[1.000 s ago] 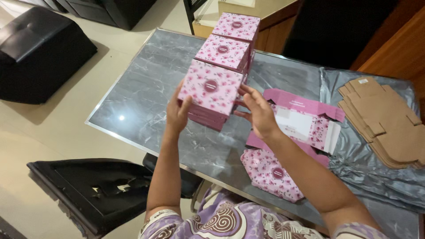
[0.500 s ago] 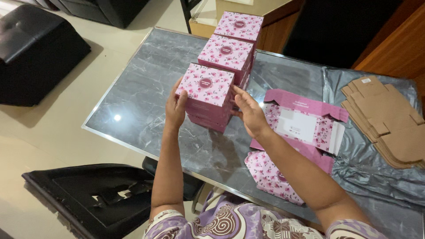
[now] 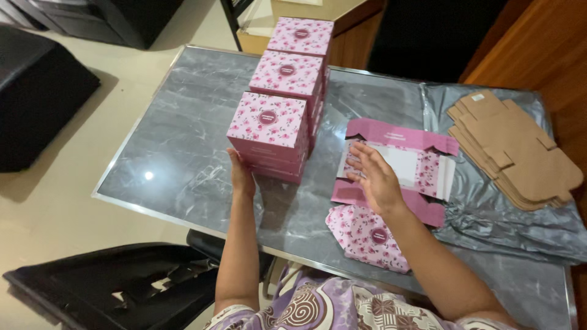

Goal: The person assembles small pink floral-patterned boxes by folding flat cardboard pieces into shape and securing them with adhesive tape. They repeatedly fold the flaps, apply tape to the seams, and stack the finished boxes on a marble table.

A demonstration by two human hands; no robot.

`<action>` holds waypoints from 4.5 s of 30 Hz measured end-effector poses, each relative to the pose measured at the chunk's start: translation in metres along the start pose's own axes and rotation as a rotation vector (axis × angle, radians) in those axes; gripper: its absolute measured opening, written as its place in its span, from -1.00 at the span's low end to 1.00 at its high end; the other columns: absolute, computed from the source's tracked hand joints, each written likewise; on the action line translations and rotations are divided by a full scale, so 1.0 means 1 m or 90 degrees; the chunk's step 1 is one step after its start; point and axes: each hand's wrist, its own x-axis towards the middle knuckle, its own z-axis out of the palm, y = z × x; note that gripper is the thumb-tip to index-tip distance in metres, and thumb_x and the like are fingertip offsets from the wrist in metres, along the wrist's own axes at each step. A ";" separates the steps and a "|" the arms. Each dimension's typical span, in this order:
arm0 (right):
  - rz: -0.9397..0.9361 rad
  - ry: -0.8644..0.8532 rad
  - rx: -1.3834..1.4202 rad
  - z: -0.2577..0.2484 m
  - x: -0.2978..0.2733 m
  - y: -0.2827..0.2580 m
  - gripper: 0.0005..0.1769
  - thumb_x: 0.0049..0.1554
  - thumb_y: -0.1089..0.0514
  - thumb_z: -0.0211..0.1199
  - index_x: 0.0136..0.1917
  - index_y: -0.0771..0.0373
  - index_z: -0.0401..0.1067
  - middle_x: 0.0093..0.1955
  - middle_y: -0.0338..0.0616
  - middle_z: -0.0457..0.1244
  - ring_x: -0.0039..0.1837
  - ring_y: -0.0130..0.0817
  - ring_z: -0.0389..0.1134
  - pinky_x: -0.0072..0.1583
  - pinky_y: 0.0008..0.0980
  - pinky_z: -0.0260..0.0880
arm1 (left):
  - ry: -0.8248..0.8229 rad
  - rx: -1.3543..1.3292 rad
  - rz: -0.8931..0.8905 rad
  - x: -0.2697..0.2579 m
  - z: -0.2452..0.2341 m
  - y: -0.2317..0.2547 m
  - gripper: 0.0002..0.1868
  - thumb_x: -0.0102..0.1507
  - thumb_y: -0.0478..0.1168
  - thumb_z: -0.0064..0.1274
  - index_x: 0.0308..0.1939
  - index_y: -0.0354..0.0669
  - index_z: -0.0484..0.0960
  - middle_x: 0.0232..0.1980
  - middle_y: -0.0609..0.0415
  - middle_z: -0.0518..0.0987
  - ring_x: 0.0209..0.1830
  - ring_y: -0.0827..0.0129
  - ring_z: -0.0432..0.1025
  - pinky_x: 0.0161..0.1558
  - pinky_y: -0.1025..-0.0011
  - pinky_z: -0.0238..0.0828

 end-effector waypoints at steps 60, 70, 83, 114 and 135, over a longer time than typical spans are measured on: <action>-0.194 -0.179 -0.994 -0.093 -0.129 0.043 -0.14 0.11 -0.43 0.25 0.56 -0.15 0.18 0.71 0.02 -0.20 0.68 0.11 -0.30 0.54 0.30 -0.38 | -0.567 0.582 0.155 -0.183 0.149 0.055 -0.61 0.02 -0.20 0.40 -0.05 0.01 0.79 0.28 0.00 0.57 0.22 0.12 0.50 0.16 0.27 0.49; -0.408 -0.032 -0.884 -0.064 -0.153 0.009 -0.34 0.27 -0.16 0.13 0.55 0.11 0.21 0.52 0.08 0.17 0.51 0.00 0.19 0.48 0.01 0.19 | -0.303 0.421 0.365 -0.187 0.218 0.027 -0.84 0.26 -0.29 0.29 -0.07 -0.07 0.78 0.17 0.02 0.65 0.12 0.34 0.60 0.05 0.44 0.62; -0.621 0.396 0.011 -0.112 -0.134 -0.048 -0.57 0.43 0.00 0.10 0.39 0.36 0.34 0.31 -0.05 0.31 0.34 -0.24 0.37 0.36 -0.27 0.40 | -0.430 0.445 0.424 -0.198 0.290 0.046 -0.34 0.37 -0.22 0.14 0.52 -0.13 0.28 0.59 -0.12 0.26 0.61 -0.02 0.21 0.58 0.08 0.17; -0.363 0.076 -0.922 -0.117 -0.138 0.008 -0.72 -0.11 0.09 0.52 -0.10 0.14 0.61 -0.13 -0.16 0.24 -0.02 -0.16 0.29 0.05 -0.18 0.35 | -0.656 0.930 0.246 -0.166 0.232 0.049 -0.44 -0.05 -0.02 0.38 0.06 0.17 0.69 0.51 0.07 0.27 0.63 -0.02 -0.13 0.37 -0.50 -0.58; -0.203 0.113 -0.973 -0.103 -0.101 0.007 -0.68 -0.20 0.00 0.61 -0.43 0.16 0.49 -0.02 -0.19 0.27 0.14 -0.09 0.26 0.16 -0.05 0.24 | -0.452 0.899 0.252 -0.188 0.259 0.010 -0.72 0.03 0.03 0.37 -0.51 -0.04 0.67 -0.08 0.21 0.59 0.15 0.24 0.41 0.34 -0.59 -0.21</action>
